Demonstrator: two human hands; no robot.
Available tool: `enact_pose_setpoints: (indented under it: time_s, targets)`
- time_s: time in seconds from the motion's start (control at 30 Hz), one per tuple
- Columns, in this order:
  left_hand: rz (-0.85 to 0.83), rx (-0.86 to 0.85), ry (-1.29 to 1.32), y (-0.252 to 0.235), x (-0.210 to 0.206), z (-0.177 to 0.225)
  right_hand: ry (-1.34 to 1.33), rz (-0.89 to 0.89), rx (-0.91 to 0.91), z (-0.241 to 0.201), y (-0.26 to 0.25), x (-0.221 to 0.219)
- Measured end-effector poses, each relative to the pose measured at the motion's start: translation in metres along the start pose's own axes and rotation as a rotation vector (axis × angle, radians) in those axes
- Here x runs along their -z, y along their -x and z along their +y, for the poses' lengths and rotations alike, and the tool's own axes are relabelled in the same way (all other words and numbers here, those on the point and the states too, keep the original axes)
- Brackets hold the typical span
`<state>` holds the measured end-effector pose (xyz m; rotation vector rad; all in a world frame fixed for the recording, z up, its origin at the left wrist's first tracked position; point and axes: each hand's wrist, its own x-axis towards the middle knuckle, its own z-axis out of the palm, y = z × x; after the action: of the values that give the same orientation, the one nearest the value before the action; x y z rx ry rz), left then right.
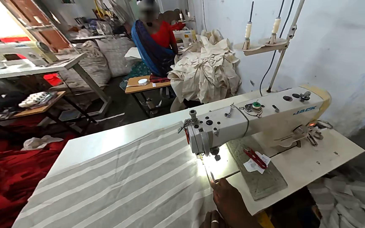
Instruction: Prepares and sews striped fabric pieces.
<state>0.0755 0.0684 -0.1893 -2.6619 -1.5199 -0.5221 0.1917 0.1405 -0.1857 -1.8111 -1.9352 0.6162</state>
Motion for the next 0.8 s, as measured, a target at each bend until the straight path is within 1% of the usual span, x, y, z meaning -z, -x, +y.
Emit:
enact_pose_setpoints:
  time_s: [0.1, 0.2, 0.33, 0.43, 0.5, 0.6, 0.7, 0.8]
  targets:
    - [0.079, -0.032, -0.021, -0.009, -0.009, -0.016, -0.014, -0.025, -0.009, 0.0, -0.001, 0.002]
    - [0.132, -0.058, 0.02, -0.019, -0.021, -0.036, -0.012, 0.007, 0.016, 0.003, -0.003, 0.0]
    - [0.288, -0.119, 0.004, -0.036, -0.042, -0.068, -0.024, 0.033, 0.039, 0.007, -0.014, -0.003]
    - [0.357, -0.135, 0.009, -0.055, -0.055, -0.088, -0.016, -0.025, -0.008, 0.004, -0.029, -0.001]
    - [0.362, -0.13, 0.044, -0.067, -0.058, -0.099, -0.006, -0.047, -0.024, 0.002, -0.042, 0.0]
    - [0.322, -0.114, 0.097, -0.084, -0.057, -0.114, 0.019, -0.077, -0.02, 0.001, -0.064, 0.003]
    - [0.276, -0.095, 0.143, -0.099, -0.055, -0.127, 0.017, -0.06, -0.001, 0.005, -0.077, 0.003]
    - [0.264, -0.082, 0.164, -0.102, -0.055, -0.13, -0.061, -0.009, -0.042, 0.009, -0.077, 0.004]
